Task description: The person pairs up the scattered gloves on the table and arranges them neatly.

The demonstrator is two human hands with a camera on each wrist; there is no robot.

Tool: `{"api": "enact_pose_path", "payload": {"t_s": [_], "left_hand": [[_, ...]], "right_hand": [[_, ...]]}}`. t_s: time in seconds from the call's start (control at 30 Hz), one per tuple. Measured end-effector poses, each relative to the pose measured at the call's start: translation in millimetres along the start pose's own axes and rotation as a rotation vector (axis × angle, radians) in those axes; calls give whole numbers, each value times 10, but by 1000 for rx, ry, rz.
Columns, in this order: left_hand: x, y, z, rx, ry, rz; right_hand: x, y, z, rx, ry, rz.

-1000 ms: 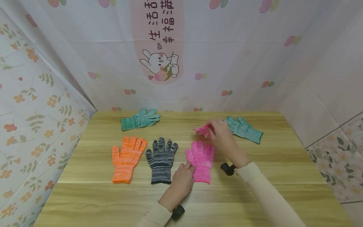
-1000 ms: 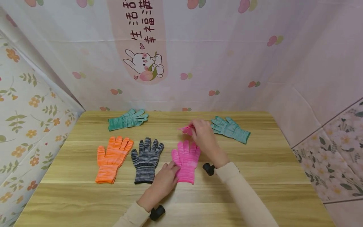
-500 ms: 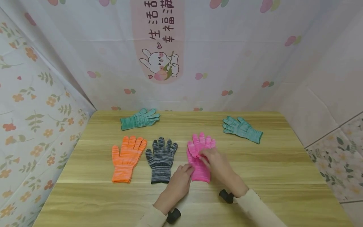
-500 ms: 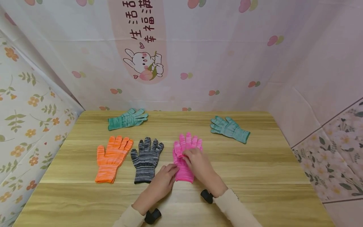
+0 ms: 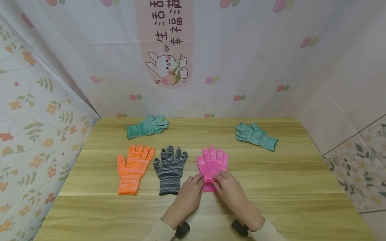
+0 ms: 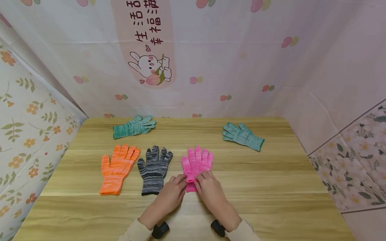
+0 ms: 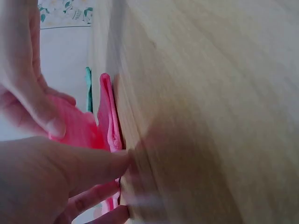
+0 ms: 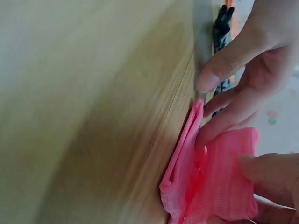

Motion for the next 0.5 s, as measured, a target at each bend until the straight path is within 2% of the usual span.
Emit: {"api": "enact_pose_path", "payload": {"t_s": [0.2, 0.37, 0.5], "left_hand": [[17, 37, -6, 74, -51, -32], [79, 95, -98, 218, -54, -70], [111, 136, -147, 309, -35, -81]], "right_hand": [[-26, 110, -97, 73, -71, -10], [-13, 159, -62, 1, -75, 49], [-17, 173, -54, -8, -92, 36]]}}
Point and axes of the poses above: each hand's wrist, its own y-axis away from the middle knuckle, its own z-axis out of the back of the hand, x = y × z, the point moved 8 cm from there along -y, towards the middle knuckle, and after that the axes turned 13 degrees about z, right-handed, at the moved point
